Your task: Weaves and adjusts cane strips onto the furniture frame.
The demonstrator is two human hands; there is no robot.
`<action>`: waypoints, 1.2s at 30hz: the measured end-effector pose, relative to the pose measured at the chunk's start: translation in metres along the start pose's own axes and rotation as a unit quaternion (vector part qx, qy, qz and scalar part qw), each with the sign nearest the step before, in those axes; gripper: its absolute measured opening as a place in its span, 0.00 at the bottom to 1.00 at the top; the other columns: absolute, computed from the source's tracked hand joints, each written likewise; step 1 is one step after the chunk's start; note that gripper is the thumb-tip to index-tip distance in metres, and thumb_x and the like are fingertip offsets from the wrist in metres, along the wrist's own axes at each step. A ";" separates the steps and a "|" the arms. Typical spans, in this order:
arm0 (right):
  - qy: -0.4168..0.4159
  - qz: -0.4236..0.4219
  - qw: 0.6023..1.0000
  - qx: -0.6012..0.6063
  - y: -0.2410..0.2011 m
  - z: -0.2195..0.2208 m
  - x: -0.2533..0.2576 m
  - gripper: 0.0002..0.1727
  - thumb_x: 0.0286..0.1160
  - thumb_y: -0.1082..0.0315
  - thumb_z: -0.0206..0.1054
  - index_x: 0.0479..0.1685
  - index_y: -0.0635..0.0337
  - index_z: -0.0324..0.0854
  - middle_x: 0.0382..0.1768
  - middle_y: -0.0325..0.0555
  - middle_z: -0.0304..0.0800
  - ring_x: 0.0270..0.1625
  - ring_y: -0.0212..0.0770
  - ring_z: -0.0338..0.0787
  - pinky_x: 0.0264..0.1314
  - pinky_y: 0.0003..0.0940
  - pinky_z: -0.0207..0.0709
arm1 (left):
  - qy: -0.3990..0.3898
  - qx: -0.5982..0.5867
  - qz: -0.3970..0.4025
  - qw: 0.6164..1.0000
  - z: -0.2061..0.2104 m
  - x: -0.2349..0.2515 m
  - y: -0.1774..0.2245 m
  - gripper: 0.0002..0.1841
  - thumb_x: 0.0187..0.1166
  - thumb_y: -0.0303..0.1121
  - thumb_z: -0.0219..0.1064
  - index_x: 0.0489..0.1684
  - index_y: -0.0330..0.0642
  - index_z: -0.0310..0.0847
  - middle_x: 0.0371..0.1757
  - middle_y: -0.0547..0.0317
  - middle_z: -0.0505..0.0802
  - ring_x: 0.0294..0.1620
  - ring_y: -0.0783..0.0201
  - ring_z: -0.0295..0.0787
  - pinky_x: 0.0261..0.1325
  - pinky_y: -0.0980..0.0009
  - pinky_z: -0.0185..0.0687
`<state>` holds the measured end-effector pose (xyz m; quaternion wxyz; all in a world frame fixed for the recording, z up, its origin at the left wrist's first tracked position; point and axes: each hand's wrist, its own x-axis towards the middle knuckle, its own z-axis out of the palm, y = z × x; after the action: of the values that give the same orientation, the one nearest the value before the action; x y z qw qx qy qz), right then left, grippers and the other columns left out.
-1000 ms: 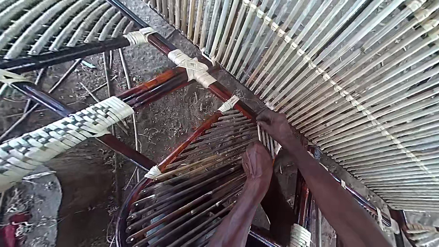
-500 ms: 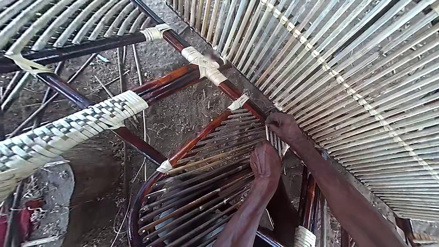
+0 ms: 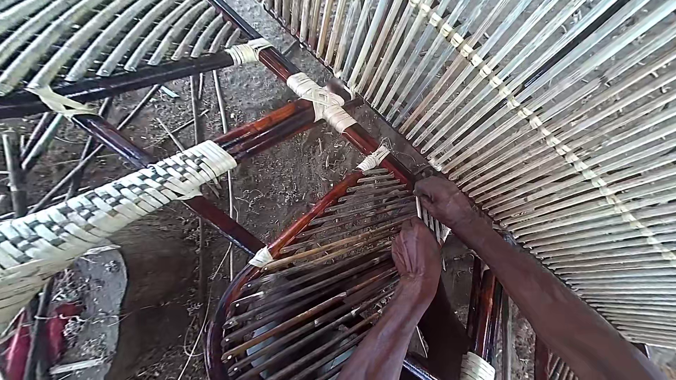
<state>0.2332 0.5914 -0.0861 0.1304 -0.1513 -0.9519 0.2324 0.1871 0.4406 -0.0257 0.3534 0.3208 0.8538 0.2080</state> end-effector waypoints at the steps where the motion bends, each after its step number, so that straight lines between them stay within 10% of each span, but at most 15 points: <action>1: 0.007 -0.005 1.000 -0.009 -0.002 0.002 -0.001 0.06 0.69 0.82 0.66 0.31 0.67 0.87 0.36 0.55 0.93 0.45 0.53 0.94 0.56 0.45 0.86 | 0.006 0.002 0.001 1.000 0.002 0.000 -0.001 0.13 0.88 0.35 0.58 0.50 0.36 0.85 0.46 0.43 0.93 0.43 0.45 0.94 0.42 0.49 0.89; 7: 0.014 0.011 1.000 -0.025 -0.007 0.004 -0.002 0.08 0.74 0.79 0.62 0.33 0.66 0.88 0.37 0.55 0.94 0.48 0.54 0.94 0.58 0.46 0.85 | -0.029 0.005 -0.019 0.999 -0.003 0.000 0.004 0.14 0.89 0.37 0.56 0.51 0.38 0.85 0.49 0.43 0.93 0.48 0.44 0.93 0.45 0.47 0.88; 10: -0.039 0.097 0.994 0.034 -0.016 -0.016 -0.002 0.18 0.75 0.79 0.64 0.63 0.66 0.87 0.56 0.59 0.93 0.61 0.56 0.92 0.72 0.50 0.81 | -0.034 -0.008 -0.018 0.999 -0.004 -0.002 0.003 0.15 0.89 0.37 0.56 0.52 0.36 0.84 0.49 0.40 0.93 0.49 0.41 0.93 0.46 0.45 0.88; 12: -0.038 0.214 0.973 0.072 -0.038 -0.046 -0.013 0.34 0.75 0.78 0.66 0.86 0.59 0.68 0.69 0.60 0.85 0.64 0.53 0.91 0.70 0.50 0.82 | -0.032 -0.014 -0.011 0.999 -0.004 -0.005 0.000 0.14 0.89 0.37 0.56 0.53 0.36 0.83 0.48 0.39 0.92 0.49 0.40 0.92 0.46 0.43 0.87; 16: 0.119 0.388 0.913 0.038 -0.096 -0.096 -0.110 0.28 0.78 0.73 0.69 0.79 0.56 0.72 0.63 0.50 0.90 0.58 0.44 0.94 0.61 0.48 0.90 | -0.018 -0.009 -0.013 1.000 -0.002 -0.004 0.002 0.15 0.89 0.37 0.56 0.52 0.35 0.83 0.46 0.38 0.92 0.47 0.39 0.93 0.43 0.43 0.87; 20: 0.045 0.578 0.814 0.039 -0.166 -0.066 -0.241 0.49 0.64 0.72 0.74 0.91 0.64 0.54 0.81 0.72 0.68 0.78 0.69 0.76 0.75 0.65 0.74 | -0.019 -0.002 0.006 1.000 -0.003 -0.007 -0.001 0.15 0.89 0.38 0.55 0.54 0.35 0.82 0.50 0.38 0.92 0.50 0.40 0.92 0.45 0.44 0.87; 22: 0.025 0.660 0.743 0.108 -0.191 -0.043 -0.279 0.57 0.59 0.75 0.75 0.95 0.61 0.43 0.75 0.70 0.75 0.71 0.65 0.83 0.68 0.63 0.79 | -0.013 -0.004 0.013 1.000 0.000 -0.009 -0.003 0.15 0.88 0.37 0.56 0.54 0.35 0.82 0.50 0.38 0.91 0.50 0.40 0.92 0.45 0.44 0.87; 26: 0.112 0.703 0.686 0.150 -0.215 -0.024 -0.299 0.43 0.60 0.79 0.68 0.85 0.69 0.60 0.42 0.60 0.87 0.35 0.50 0.86 0.35 0.53 0.81 | -0.010 0.013 0.013 1.000 0.002 -0.009 -0.002 0.16 0.89 0.38 0.55 0.56 0.35 0.82 0.50 0.38 0.92 0.49 0.41 0.92 0.45 0.45 0.88; 30: 0.201 0.611 0.718 0.266 -0.225 -0.066 -0.276 0.36 0.67 0.81 0.57 0.82 0.74 0.58 0.38 0.42 0.81 0.22 0.31 0.76 0.17 0.29 0.71 | -0.005 0.021 0.012 1.000 0.002 -0.008 -0.002 0.15 0.89 0.37 0.55 0.54 0.35 0.82 0.50 0.39 0.92 0.48 0.41 0.93 0.44 0.46 0.88; 36: 0.019 0.494 0.869 0.023 -0.184 -0.096 -0.243 0.23 0.87 0.53 0.55 0.53 0.66 0.83 0.18 0.43 0.78 0.17 0.41 0.78 0.20 0.44 0.75 | 0.003 0.026 0.010 1.000 0.003 -0.006 0.000 0.14 0.89 0.36 0.56 0.52 0.35 0.82 0.48 0.39 0.92 0.47 0.41 0.93 0.43 0.46 0.87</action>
<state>0.4458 0.3898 0.0420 0.0203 -0.6032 -0.7446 0.2854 0.1929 0.4371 -0.0251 0.3404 0.3378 0.8567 0.1900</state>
